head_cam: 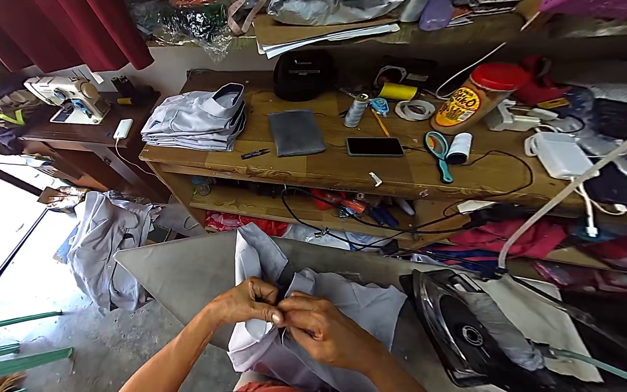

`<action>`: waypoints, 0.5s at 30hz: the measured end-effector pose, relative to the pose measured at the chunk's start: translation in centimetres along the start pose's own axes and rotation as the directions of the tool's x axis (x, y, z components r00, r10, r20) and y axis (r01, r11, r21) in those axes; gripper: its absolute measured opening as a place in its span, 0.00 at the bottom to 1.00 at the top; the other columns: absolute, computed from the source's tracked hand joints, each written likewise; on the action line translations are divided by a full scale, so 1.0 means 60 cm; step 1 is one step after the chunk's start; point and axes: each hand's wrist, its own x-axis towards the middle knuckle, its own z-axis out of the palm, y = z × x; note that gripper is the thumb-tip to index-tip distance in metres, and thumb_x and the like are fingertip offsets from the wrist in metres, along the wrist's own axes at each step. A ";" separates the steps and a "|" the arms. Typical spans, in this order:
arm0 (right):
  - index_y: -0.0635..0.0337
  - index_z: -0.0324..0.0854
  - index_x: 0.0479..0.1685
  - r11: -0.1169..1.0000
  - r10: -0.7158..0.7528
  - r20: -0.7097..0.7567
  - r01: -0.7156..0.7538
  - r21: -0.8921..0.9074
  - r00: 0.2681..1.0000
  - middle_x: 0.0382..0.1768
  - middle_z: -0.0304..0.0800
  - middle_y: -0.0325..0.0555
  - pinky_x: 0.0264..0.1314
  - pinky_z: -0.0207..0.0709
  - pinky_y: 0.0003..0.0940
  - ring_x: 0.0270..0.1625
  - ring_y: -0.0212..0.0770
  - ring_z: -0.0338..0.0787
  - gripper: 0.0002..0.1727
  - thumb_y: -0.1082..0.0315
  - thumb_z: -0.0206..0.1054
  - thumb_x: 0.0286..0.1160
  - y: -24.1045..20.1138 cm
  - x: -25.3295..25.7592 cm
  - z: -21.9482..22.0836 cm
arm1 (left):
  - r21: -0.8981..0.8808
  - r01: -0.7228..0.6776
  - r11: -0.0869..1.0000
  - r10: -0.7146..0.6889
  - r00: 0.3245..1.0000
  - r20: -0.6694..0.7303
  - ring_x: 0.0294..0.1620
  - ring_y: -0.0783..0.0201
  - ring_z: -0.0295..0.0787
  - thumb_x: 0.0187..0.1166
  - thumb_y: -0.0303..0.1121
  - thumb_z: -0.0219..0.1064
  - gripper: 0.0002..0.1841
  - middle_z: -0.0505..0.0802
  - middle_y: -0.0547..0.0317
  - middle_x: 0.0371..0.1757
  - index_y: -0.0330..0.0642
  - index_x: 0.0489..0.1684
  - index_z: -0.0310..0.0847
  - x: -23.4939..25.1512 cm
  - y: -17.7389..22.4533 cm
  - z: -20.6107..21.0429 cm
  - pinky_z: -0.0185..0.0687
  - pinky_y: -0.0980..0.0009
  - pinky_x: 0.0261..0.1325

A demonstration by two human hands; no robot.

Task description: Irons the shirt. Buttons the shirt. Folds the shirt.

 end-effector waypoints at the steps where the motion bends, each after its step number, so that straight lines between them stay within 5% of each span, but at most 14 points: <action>1: 0.61 0.91 0.35 1.000 0.014 -0.012 -0.015 -0.007 1.000 0.46 0.94 0.46 0.64 0.80 0.26 0.55 0.37 0.90 0.09 0.73 0.64 0.75 0.004 -0.002 -0.003 | 0.048 0.006 0.999 -0.006 1.000 0.001 0.29 0.81 0.78 0.75 0.40 0.76 0.15 0.84 0.72 0.25 0.44 0.22 0.78 -0.003 0.004 -0.002 0.72 0.81 0.35; 5: 0.57 0.93 0.42 0.995 0.061 -0.010 -0.062 -0.076 0.998 0.48 0.94 0.44 0.64 0.80 0.24 0.56 0.36 0.89 0.11 0.72 0.63 0.76 0.020 -0.009 -0.009 | 0.361 0.116 0.925 -0.092 0.992 -0.084 0.49 0.68 0.88 0.74 0.33 0.74 0.12 0.92 0.52 0.45 0.33 0.46 0.86 -0.015 0.042 -0.007 0.84 0.69 0.57; 11: 0.58 0.89 0.51 0.972 0.107 -0.222 -0.149 -0.181 0.969 0.51 0.94 0.46 0.64 0.84 0.26 0.57 0.35 0.93 0.12 0.71 0.60 0.81 0.028 -0.004 0.014 | 0.245 0.278 0.929 -0.191 0.926 -0.326 0.36 0.77 0.87 0.80 0.35 0.70 0.10 0.93 0.63 0.34 0.36 0.42 0.90 -0.009 0.060 -0.001 0.84 0.76 0.45; 15: 0.58 0.92 0.43 0.930 0.069 -0.344 -0.185 -0.318 0.937 0.46 0.95 0.46 0.62 0.85 0.26 0.53 0.37 0.93 0.10 0.69 0.64 0.79 0.030 -0.003 0.034 | 0.165 0.365 0.916 -0.270 0.867 -0.418 0.32 0.76 0.84 0.78 0.37 0.72 0.10 0.90 0.64 0.30 0.37 0.40 0.88 0.007 0.050 0.007 0.81 0.76 0.41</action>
